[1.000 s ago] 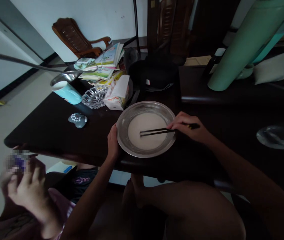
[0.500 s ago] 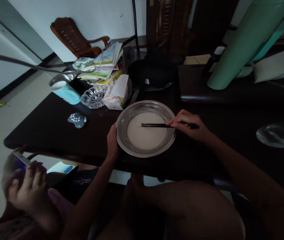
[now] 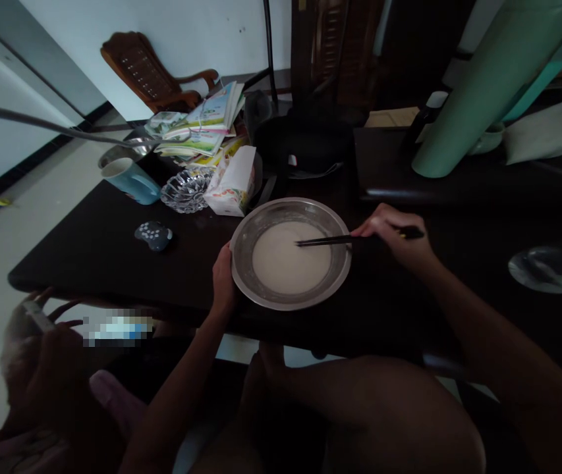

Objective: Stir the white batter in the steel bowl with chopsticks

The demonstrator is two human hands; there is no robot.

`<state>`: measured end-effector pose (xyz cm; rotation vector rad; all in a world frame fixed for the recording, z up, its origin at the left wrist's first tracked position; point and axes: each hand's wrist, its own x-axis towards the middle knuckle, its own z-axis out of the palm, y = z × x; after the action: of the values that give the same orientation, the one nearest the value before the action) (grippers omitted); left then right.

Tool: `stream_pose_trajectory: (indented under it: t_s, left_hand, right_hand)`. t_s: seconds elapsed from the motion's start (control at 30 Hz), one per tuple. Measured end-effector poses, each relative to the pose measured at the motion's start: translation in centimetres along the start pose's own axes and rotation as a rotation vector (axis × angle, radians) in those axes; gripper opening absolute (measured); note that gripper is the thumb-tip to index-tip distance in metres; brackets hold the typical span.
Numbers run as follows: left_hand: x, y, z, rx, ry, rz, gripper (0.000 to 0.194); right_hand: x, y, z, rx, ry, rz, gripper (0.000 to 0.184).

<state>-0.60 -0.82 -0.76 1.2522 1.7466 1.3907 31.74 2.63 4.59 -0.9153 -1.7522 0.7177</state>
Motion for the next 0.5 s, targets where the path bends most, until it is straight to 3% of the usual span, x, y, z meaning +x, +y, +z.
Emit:
stream_pose_trajectory:
  t_s: [0.07, 0.13, 0.27, 0.33, 0.43, 0.5]
  left_hand:
    - [0.0, 0.1, 0.0, -0.011, 0.002, -0.013, 0.044]
    - [-0.1, 0.2, 0.1, -0.027, -0.002, -0.014, 0.044]
    - [-0.2, 0.5, 0.1, -0.026, -0.009, 0.004, 0.044]
    - [-0.3, 0.6, 0.0, -0.025, -0.01, 0.013, 0.047]
    - [-0.3, 0.5, 0.0, -0.032, -0.016, 0.018, 0.047]
    - [-0.3, 0.5, 0.0, -0.023, -0.018, 0.018, 0.045]
  right_hand:
    - [0.1, 0.0, -0.3, 0.103, 0.068, 0.044, 0.044]
    - [-0.1, -0.2, 0.1, 0.167, 0.001, 0.065, 0.046]
    - [-0.2, -0.3, 1.0, 0.047, -0.209, -0.011, 0.022]
    - [-0.1, -0.1, 0.7, -0.009, -0.142, -0.028, 0.02]
    - [0.1, 0.1, -0.1, 0.051, 0.053, 0.012, 0.04]
    - [0.0, 0.1, -0.1, 0.118, 0.061, 0.041, 0.046]
